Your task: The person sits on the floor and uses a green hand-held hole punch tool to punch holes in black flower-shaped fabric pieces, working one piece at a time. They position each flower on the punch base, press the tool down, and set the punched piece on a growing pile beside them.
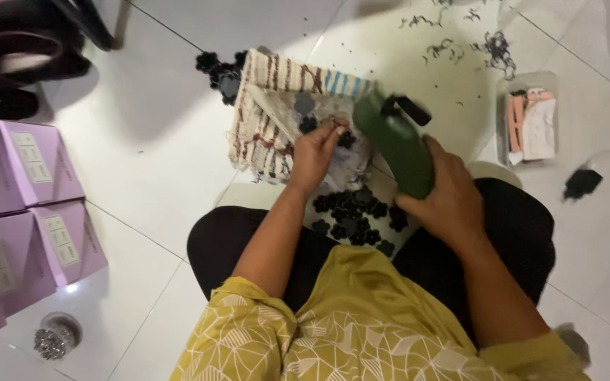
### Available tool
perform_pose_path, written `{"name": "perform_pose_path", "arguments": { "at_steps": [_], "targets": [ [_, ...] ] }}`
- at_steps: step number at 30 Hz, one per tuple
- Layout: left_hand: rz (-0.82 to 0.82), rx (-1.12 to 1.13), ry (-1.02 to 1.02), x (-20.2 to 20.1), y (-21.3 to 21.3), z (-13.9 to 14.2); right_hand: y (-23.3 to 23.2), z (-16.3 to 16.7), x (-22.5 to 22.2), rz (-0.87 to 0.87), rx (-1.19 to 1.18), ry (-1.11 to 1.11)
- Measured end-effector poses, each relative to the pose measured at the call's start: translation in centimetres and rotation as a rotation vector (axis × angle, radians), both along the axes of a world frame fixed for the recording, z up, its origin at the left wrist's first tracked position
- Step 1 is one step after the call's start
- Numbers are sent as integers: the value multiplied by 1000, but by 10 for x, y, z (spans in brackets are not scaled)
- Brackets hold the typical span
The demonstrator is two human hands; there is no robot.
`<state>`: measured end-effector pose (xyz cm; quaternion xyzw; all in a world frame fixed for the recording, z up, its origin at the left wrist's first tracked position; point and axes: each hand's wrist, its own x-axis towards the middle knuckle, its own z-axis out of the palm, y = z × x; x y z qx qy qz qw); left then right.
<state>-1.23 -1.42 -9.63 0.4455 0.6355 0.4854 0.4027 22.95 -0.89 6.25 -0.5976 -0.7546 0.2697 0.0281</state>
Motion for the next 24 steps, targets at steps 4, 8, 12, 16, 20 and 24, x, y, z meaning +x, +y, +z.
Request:
{"name": "perform_pose_path", "arguments": {
  "at_steps": [4,8,12,16,20,24],
  "targets": [
    [2,-4,-67,3,1,12,-1,3,-4,69,-152,-189],
    [127,-233,-179,0,5,16,0,-9,-1,91,-192,-233],
    [315,-10,-196,-13,4,22,7,-26,17,64,-224,11],
    [69,-4,440,-13,-12,36,15,-44,29,19,-59,212],
    [-90,50,621,0,-9,45,23,-61,28,-81,-72,146],
    [-47,-6,593,-1,-5,48,27,-79,23,-75,-110,199]
  ]
}}
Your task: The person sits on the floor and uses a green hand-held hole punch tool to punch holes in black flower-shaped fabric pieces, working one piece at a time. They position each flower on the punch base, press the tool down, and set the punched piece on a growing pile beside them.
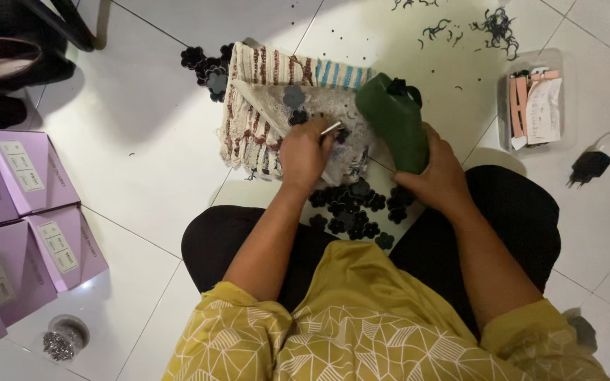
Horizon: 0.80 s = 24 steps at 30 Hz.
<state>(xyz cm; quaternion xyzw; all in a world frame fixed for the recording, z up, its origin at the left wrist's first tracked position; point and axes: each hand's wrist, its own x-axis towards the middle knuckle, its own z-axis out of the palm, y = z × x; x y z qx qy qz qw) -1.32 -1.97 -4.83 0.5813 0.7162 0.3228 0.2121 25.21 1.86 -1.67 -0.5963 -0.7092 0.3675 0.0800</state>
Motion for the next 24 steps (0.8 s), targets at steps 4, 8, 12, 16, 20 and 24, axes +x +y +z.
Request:
{"name": "perform_pose_path", "arguments": {
  "at_steps": [4,8,12,16,20,24],
  "targets": [
    [191,-175,-366,-9,2,4,3,-13,0,3,-13,-20],
    [331,-127,-531,-26,3,10,7,-19,1,1,-4,48],
    [358,-245,-6,-48,0,16,7,-19,1,6,-4,33],
    [349,-59,108,-52,-1,19,6,-18,2,13,22,73],
    [342,-260,-18,-46,-4,19,7,-17,2,12,4,59],
    [249,-45,141,-42,-10,14,7,-16,1,-24,-46,30]
  ]
}}
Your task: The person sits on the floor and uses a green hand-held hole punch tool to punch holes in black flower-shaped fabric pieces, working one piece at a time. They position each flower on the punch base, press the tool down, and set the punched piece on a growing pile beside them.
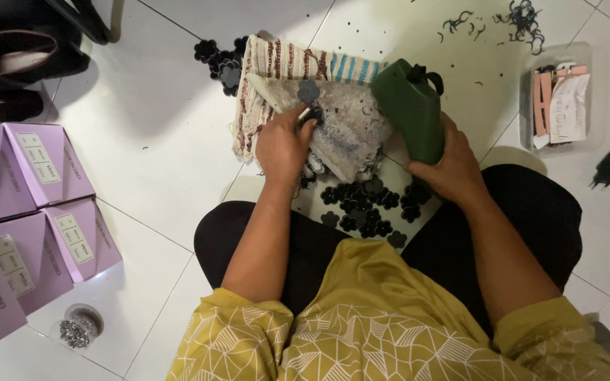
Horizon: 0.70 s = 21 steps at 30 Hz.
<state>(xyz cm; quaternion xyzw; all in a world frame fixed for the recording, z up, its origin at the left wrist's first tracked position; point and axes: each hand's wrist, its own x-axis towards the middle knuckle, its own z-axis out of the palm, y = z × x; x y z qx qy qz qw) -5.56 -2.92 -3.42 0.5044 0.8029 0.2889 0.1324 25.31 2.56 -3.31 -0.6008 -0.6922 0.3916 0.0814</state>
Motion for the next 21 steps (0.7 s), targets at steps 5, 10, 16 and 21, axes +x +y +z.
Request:
{"name": "perform_pose_path", "arguments": {
  "at_steps": [5,10,16,21],
  "targets": [
    [39,-110,-120,-2,9,-4,2,0,-1,-2,-32,-7],
    [112,-258,-272,-16,34,0,2,-1,-2,-2,-36,15],
    [-3,-193,-111,-26,50,-11,2,-1,-2,0,-27,16],
    [-47,-116,-93,-25,44,-13,3,-1,-3,3,-36,-28]
  ]
}}
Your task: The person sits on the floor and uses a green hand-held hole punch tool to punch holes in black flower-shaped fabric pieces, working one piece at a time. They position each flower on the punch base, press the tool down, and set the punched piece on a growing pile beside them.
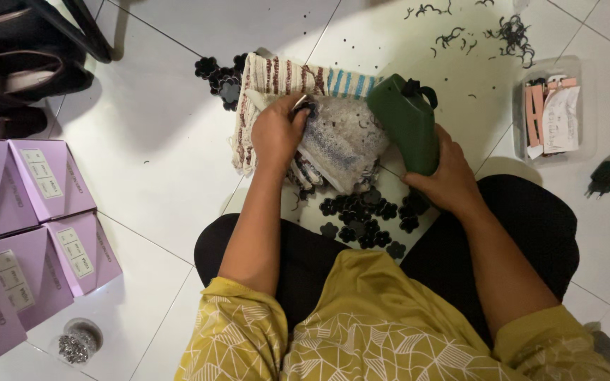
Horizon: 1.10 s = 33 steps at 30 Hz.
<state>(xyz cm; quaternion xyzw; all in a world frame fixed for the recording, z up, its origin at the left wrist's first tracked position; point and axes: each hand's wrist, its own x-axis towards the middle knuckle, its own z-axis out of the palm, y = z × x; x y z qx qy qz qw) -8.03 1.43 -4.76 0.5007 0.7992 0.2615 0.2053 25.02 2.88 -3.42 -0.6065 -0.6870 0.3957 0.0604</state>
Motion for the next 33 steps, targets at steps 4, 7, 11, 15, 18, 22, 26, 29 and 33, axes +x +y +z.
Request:
{"name": "perform_pose_path", "arguments": {
  "at_steps": [4,7,11,15,18,22,26,29,33],
  "targets": [
    [20,-42,-156,13,-3,21,1,0,2,48,81,91],
    [-122,-146,-360,23,-10,40,3,-1,4,32,65,95],
    [-429,-190,-648,20,-23,44,4,-6,8,40,88,100],
    [191,-214,-757,-21,-11,17,3,-11,9,23,71,53],
    [492,117,-437,-74,-1,-5,3,-11,8,12,49,-13],
    [517,119,-67,-101,6,-22,5,-7,6,0,38,-38],
    [476,32,-13,-100,14,-23,5,-3,3,5,26,24],
    [442,13,10,-97,18,-22,4,-2,4,12,65,10],
    [454,16,21,-97,14,-23,3,-5,6,14,45,45]
  ]
}}
